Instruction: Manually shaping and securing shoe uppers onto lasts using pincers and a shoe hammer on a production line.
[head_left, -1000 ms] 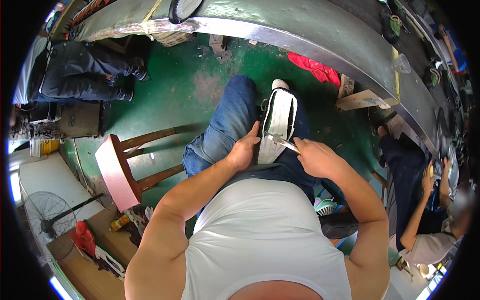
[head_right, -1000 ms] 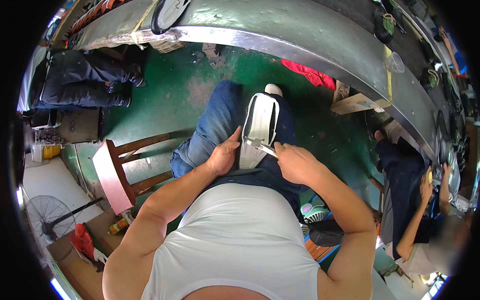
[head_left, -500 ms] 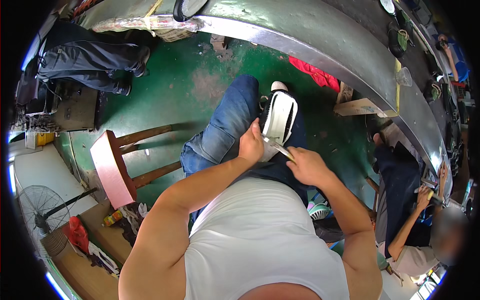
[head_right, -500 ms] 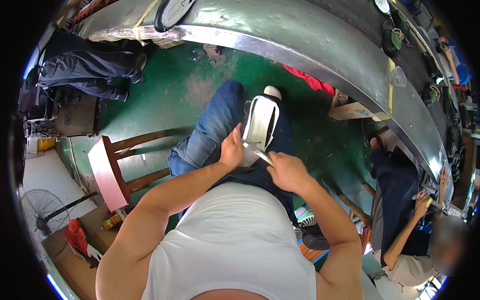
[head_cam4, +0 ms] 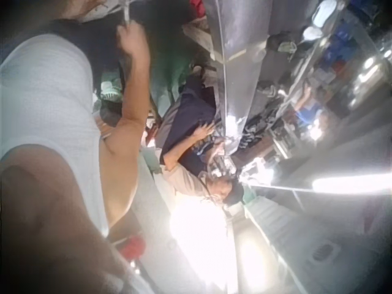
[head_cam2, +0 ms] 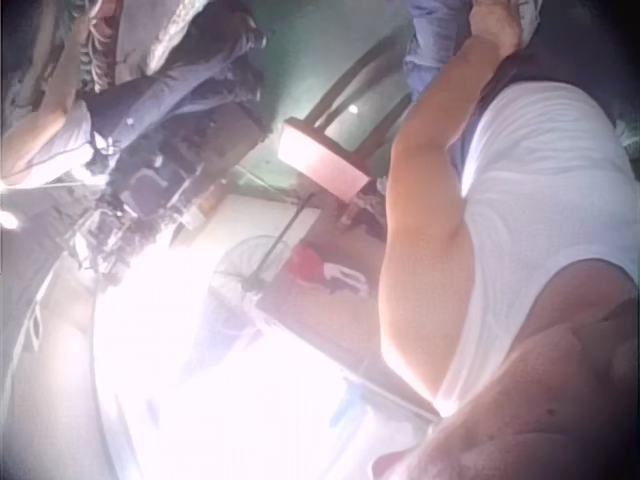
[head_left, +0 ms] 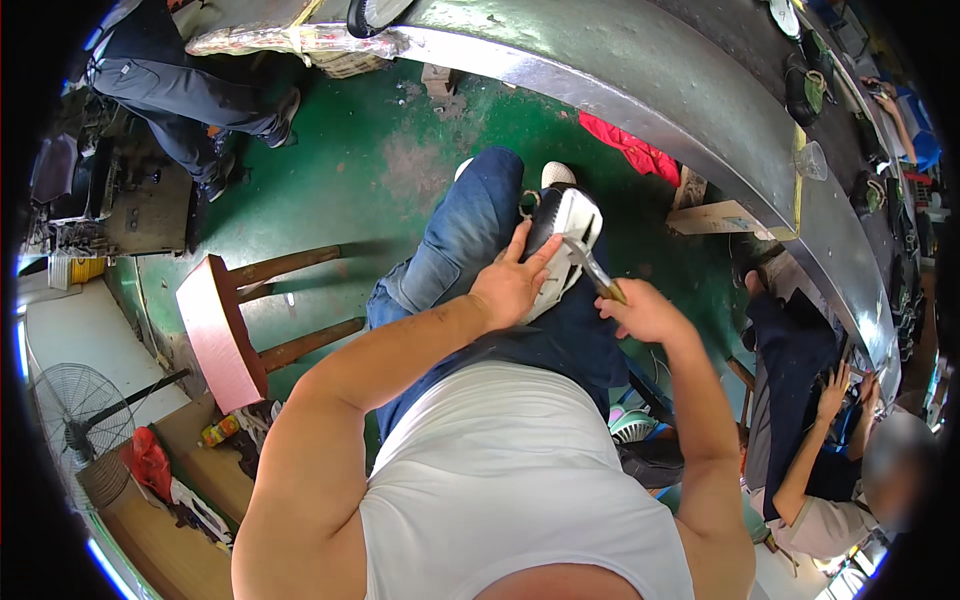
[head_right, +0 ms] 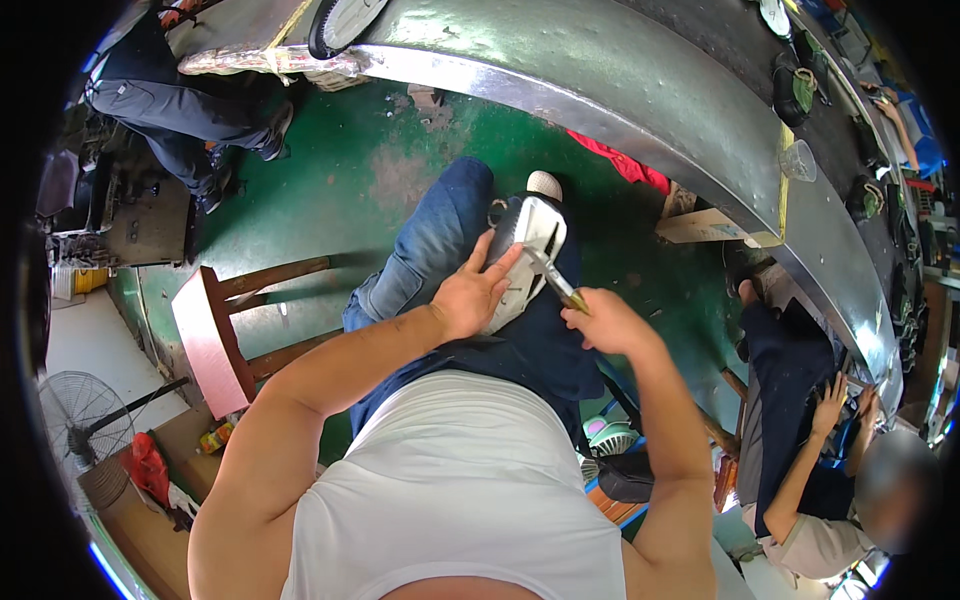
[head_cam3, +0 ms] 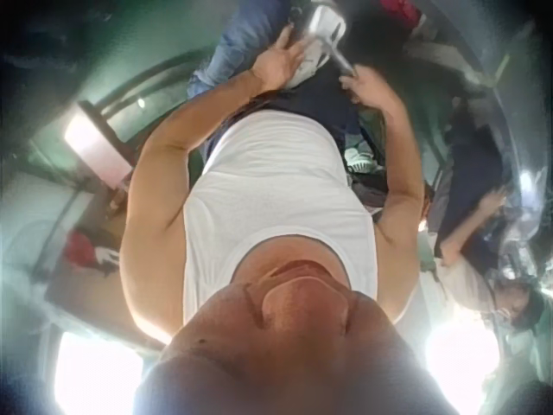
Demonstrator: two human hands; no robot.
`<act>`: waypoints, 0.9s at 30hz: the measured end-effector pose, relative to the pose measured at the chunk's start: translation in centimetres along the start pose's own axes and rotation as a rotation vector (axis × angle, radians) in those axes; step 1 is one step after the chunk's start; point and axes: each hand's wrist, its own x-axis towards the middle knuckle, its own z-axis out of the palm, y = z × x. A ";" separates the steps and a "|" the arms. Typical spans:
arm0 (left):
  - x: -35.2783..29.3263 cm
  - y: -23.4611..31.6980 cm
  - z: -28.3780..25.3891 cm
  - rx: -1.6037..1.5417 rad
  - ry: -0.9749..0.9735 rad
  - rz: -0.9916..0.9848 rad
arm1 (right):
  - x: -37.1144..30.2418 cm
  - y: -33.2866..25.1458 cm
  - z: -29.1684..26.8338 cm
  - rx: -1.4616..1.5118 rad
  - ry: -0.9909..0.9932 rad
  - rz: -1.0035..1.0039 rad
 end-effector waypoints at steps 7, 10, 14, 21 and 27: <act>1.3 2.6 -3.5 0.056 -0.315 -0.157 | 4.3 -1.0 2.1 -0.547 0.498 -0.469; -0.7 0.0 -0.7 -0.156 -0.110 -0.164 | 5.1 -0.4 1.3 -0.525 0.438 -0.435; -2.9 -0.3 -0.3 -0.552 -0.014 -0.423 | 2.8 2.2 3.3 -0.308 0.448 -0.493; -2.8 0.3 -2.1 -0.640 -0.269 -0.404 | 0.3 1.1 6.0 -0.315 0.405 -0.482; -2.8 1.2 -5.5 -0.210 -0.051 -0.206 | -0.9 3.9 5.7 -0.007 0.351 -0.429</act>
